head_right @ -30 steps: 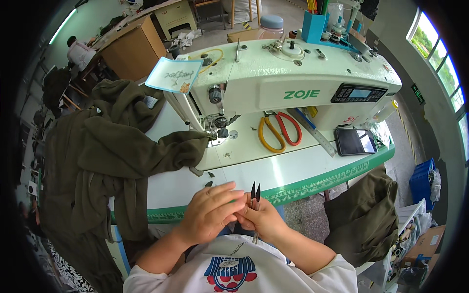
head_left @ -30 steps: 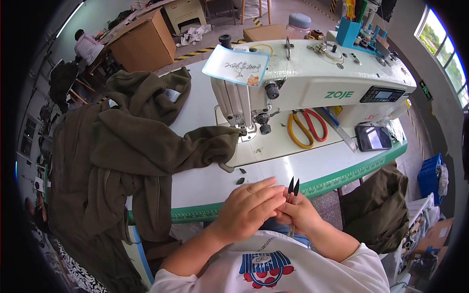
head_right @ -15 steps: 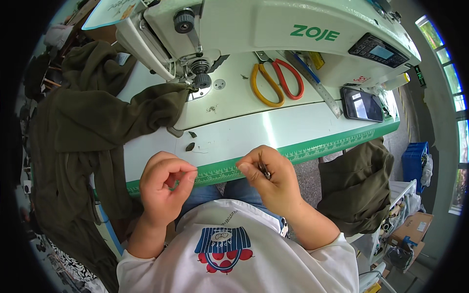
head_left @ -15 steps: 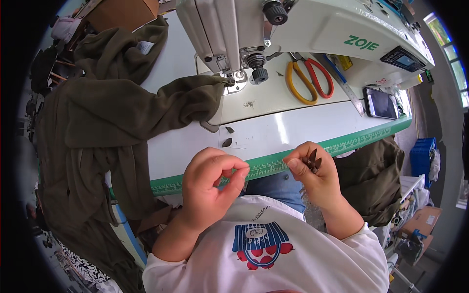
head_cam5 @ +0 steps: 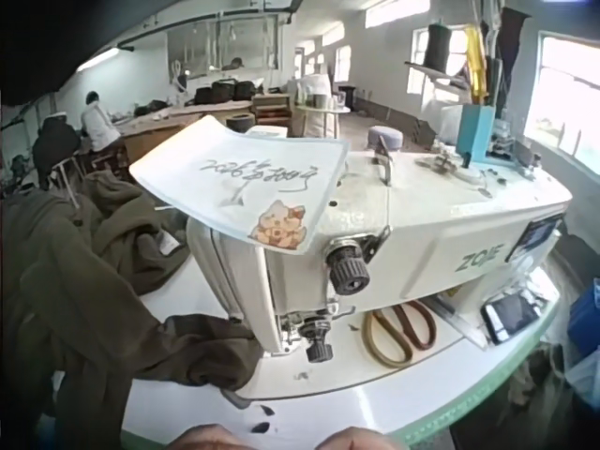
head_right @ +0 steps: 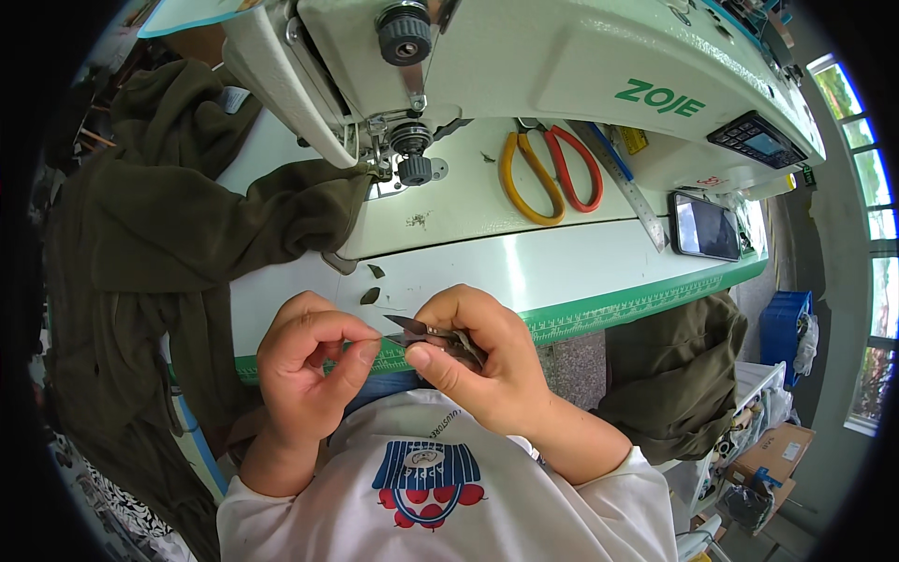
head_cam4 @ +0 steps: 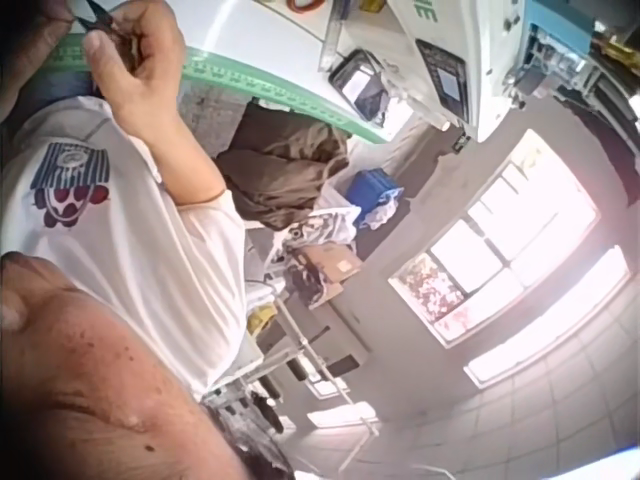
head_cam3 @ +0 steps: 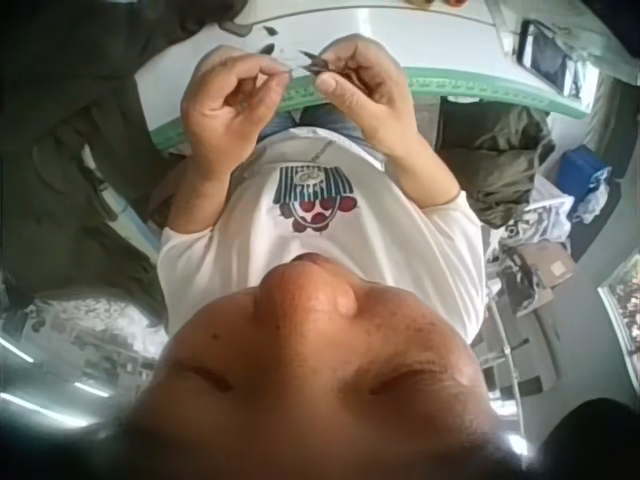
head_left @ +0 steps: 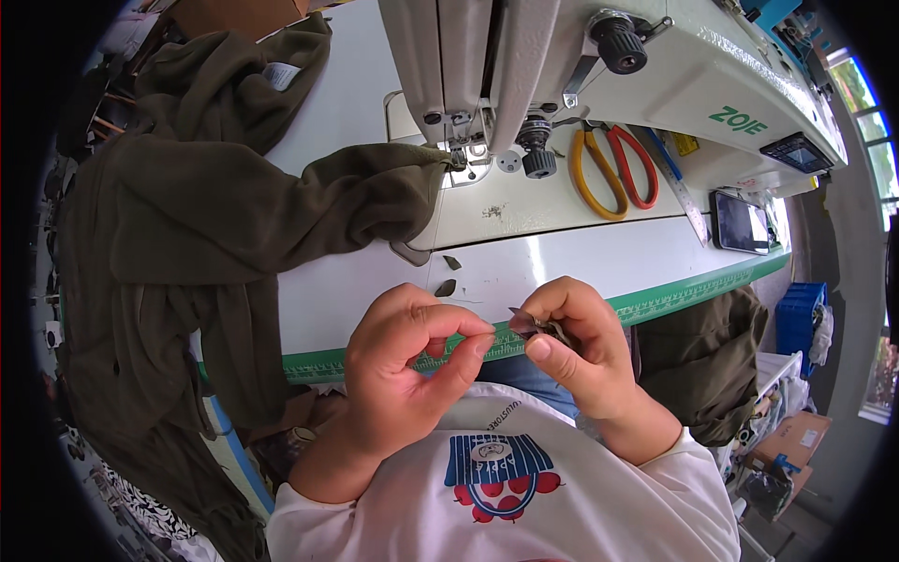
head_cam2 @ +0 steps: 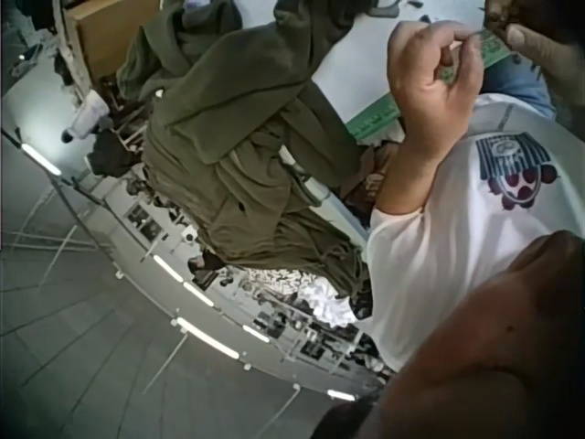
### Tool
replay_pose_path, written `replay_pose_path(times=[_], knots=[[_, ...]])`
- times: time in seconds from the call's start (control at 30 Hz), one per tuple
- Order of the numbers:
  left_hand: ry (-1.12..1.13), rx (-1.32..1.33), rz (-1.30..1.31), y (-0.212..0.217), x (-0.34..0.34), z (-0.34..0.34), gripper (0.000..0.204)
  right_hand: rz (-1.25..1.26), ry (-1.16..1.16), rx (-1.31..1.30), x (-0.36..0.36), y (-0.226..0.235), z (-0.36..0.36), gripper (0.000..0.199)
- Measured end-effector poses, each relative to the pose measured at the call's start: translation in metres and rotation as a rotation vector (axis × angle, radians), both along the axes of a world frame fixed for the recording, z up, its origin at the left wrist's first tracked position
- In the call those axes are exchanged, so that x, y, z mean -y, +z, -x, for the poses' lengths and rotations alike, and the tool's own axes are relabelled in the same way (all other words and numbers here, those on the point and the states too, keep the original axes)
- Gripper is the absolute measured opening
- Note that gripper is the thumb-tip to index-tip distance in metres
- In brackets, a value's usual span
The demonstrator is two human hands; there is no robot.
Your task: The person trims fabric and threads on a garment sleeve cuff using thread snips, sews the cuff on a sewing machine, and trims the remaining threads with the snips.
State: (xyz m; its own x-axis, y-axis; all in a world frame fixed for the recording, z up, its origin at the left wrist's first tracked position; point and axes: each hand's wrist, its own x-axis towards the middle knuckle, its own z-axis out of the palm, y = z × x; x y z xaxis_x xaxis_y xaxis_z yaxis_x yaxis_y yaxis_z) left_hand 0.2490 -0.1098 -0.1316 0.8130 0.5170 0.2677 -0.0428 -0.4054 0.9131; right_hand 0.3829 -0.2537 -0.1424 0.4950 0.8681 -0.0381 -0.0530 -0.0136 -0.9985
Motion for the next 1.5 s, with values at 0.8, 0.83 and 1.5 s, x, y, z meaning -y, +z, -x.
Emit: replay_pose_path(times=[0.8, 0.83, 1.5], knots=[[-0.554, 0.531, 0.410, 0.003, -0.043, 0.001, 0.019, 0.013, -0.251, -0.003, -0.019, 0.000, -0.027, 0.046], [-0.512, 0.514, 0.477, 0.001, -0.041, 0.003, 0.019, -0.014, -0.193, -0.024, -0.020, 0.000, -0.026, 0.046], [-0.111, 0.193, 0.781, -0.013, -0.011, 0.000, 0.008, 0.027, 0.051, -0.213, -0.025, 0.012, -0.009, 0.016]])
